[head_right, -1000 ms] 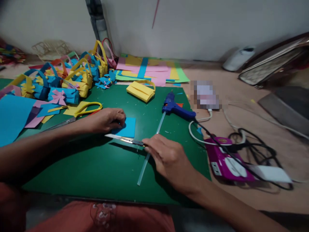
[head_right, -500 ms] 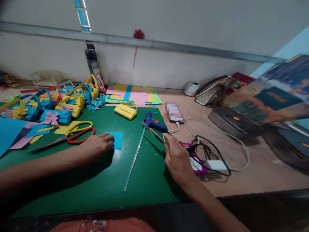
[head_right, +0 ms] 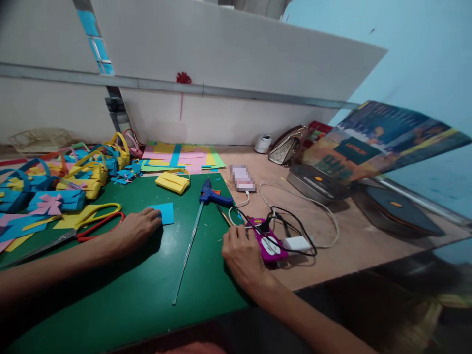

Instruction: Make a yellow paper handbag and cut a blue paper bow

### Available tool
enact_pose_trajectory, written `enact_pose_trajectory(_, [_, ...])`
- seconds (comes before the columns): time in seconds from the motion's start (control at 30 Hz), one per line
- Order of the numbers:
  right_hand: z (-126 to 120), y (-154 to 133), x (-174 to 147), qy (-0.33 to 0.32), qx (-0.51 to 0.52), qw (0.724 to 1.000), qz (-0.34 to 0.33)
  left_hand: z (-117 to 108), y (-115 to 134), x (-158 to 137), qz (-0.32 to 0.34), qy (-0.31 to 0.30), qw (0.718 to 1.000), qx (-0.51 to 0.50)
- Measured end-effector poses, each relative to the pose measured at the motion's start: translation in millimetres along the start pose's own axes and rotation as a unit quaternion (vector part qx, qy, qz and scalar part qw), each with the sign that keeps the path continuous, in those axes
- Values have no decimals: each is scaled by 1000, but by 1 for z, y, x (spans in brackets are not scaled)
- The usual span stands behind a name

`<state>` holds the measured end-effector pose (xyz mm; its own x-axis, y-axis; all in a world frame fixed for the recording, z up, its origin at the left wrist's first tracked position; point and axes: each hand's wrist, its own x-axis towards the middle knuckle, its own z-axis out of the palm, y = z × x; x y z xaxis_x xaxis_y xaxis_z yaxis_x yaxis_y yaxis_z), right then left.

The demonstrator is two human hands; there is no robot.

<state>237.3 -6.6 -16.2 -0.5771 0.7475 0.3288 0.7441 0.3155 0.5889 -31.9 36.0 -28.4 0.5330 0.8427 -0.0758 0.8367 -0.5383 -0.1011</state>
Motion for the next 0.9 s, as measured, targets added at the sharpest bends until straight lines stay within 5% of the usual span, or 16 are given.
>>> enact_pose_trajectory(0.37, [-27, -25, 57, -49, 159, 980, -112, -10, 6, 32, -47, 1, 999, -25])
enact_pose_trajectory(0.67, [-2, -39, 62, -63, 206, 966, -140, 2, -9, 35, -124, 18, 989, -80])
enact_pose_trajectory(0.9, [10, -39, 62, -56, 238, 961, -129, 4, -8, 33, -99, 13, 989, -107])
